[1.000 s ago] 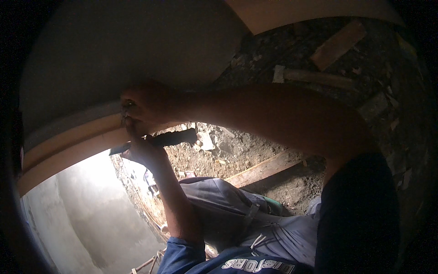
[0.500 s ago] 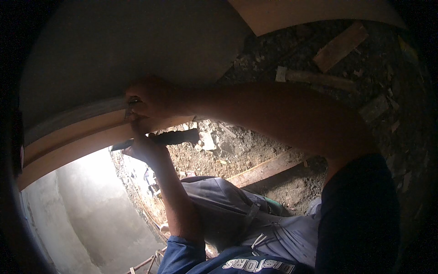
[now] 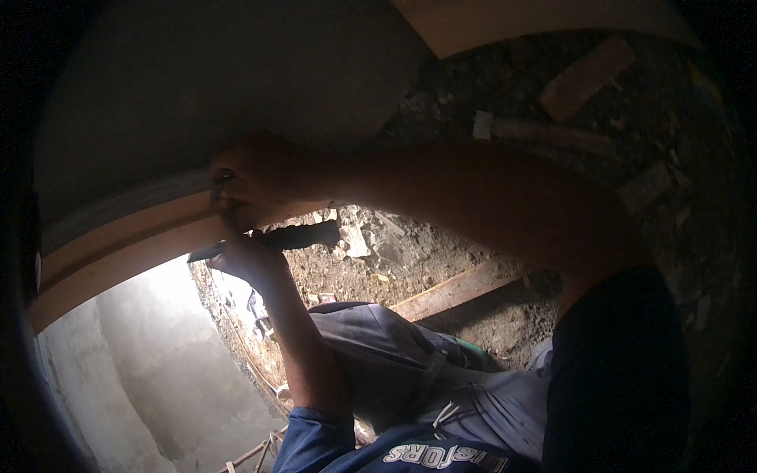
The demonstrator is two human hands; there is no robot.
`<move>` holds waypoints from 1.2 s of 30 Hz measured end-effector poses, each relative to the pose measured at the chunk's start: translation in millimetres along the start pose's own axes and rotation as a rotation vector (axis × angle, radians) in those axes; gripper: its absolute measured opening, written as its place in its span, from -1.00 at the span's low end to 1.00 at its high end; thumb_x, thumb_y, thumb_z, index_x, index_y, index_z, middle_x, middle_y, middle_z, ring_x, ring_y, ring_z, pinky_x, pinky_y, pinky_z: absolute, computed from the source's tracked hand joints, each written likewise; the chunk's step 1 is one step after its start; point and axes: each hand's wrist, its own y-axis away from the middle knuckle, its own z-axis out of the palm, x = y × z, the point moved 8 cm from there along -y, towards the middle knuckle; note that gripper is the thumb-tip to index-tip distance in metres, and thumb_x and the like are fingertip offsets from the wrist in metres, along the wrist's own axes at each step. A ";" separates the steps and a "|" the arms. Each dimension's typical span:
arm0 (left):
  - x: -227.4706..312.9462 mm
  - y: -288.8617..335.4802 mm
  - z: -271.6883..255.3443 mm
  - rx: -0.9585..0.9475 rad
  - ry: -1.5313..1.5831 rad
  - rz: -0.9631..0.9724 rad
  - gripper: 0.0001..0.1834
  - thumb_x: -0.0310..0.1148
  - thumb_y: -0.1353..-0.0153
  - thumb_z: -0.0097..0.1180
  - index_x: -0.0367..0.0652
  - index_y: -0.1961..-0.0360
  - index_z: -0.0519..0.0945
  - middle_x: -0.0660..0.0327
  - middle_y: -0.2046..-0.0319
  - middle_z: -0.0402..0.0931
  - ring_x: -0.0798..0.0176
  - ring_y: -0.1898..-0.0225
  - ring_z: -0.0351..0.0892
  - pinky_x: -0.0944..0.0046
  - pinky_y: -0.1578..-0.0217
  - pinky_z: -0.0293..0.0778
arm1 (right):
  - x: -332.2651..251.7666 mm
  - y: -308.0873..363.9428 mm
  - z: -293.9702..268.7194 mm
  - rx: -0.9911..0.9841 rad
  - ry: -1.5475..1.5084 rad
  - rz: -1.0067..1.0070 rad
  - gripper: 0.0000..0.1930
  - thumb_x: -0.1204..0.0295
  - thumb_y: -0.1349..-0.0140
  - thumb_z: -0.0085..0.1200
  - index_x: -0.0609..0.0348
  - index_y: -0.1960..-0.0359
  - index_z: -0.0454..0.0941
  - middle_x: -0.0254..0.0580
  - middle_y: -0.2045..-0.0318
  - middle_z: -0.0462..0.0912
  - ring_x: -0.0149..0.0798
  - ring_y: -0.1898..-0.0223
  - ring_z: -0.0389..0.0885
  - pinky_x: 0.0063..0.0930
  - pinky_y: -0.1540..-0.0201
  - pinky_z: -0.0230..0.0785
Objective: The person is installing a wooden door frame by chiseling and hammering a metal hinge into place. They use a chisel and hammer to secure the hinge and adjust the wood as needed.
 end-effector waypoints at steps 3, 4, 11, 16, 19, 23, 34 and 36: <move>2.6 0.6 4.0 -0.074 -0.076 0.036 -0.09 -0.13 -0.02 0.48 -0.29 -0.12 0.06 -0.03 0.00 0.37 0.08 -0.03 0.48 0.04 0.03 0.54 | -0.5 -0.3 -0.6 -0.021 0.027 -0.025 -0.73 0.33 -0.16 0.23 0.22 0.17 0.62 0.00 0.30 0.68 -0.02 0.26 0.70 -0.19 0.17 0.54; 2.8 0.4 2.8 -0.042 -0.052 0.034 -0.10 -0.19 -0.01 0.49 -0.29 -0.13 0.07 -0.03 0.00 0.39 0.09 -0.01 0.50 0.07 0.05 0.54 | -1.0 0.6 -0.8 -0.036 0.043 -0.039 -0.71 0.32 -0.16 0.23 0.22 0.15 0.62 -0.01 0.29 0.68 -0.02 0.25 0.70 -0.18 0.16 0.53; -0.8 -1.4 4.6 -0.123 -0.068 0.089 -0.11 -0.18 -0.01 0.48 -0.33 -0.12 0.08 -0.03 0.02 0.41 0.11 0.09 0.56 0.14 0.15 0.57 | 21.0 3.3 -8.6 -0.254 0.116 -0.060 -0.61 0.11 -0.25 0.12 0.25 0.22 0.52 0.04 0.32 0.62 0.00 0.23 0.65 -0.13 0.11 0.50; 2.3 6.3 5.0 -0.059 -0.162 0.058 -0.14 -0.07 -0.04 0.46 -0.33 -0.07 0.12 -0.04 0.02 0.40 0.15 0.12 0.57 0.21 0.21 0.58 | 27.2 -9.5 -3.7 -0.364 0.368 -0.142 -0.61 0.17 -0.20 0.16 0.26 0.12 0.57 0.09 0.28 0.66 0.04 0.19 0.67 -0.11 0.08 0.53; -0.4 -5.3 3.2 -0.147 -0.210 0.121 -0.15 -0.02 -0.06 0.44 -0.32 -0.04 0.14 -0.04 0.05 0.44 0.21 0.16 0.59 0.24 0.25 0.58 | 37.4 -8.7 -3.0 -0.413 0.303 -0.017 -0.60 0.19 -0.19 0.20 0.22 0.06 0.58 0.02 0.24 0.69 0.02 0.15 0.67 -0.12 0.05 0.48; -3.6 -11.7 7.5 -0.276 -0.199 0.149 -0.15 -0.03 -0.06 0.45 -0.32 -0.04 0.13 -0.03 0.10 0.49 0.23 0.19 0.62 0.30 0.30 0.58 | 40.9 -11.7 -0.7 -0.460 0.316 -0.023 -0.59 0.18 -0.19 0.22 0.21 0.04 0.58 -0.01 0.24 0.70 0.00 0.17 0.66 -0.13 0.07 0.46; 8.6 10.5 15.5 -0.139 -0.079 0.129 -0.18 -0.14 -0.01 0.51 -0.27 0.03 0.12 -0.04 0.14 0.46 0.16 0.21 0.61 0.22 0.28 0.61 | 38.8 -17.9 0.0 -0.438 0.396 -0.068 -0.59 0.17 -0.16 0.23 0.23 0.11 0.57 -0.02 0.36 0.66 -0.08 0.29 0.65 -0.17 0.20 0.48; 8.9 3.6 14.7 -0.210 -0.080 0.174 -0.15 -0.15 0.01 0.52 -0.29 -0.01 0.11 -0.04 0.13 0.46 0.16 0.20 0.61 0.22 0.28 0.62 | 39.3 -18.6 0.5 -0.444 0.383 -0.061 -0.58 0.16 -0.15 0.23 0.24 0.11 0.57 -0.01 0.36 0.66 -0.08 0.30 0.65 -0.18 0.21 0.48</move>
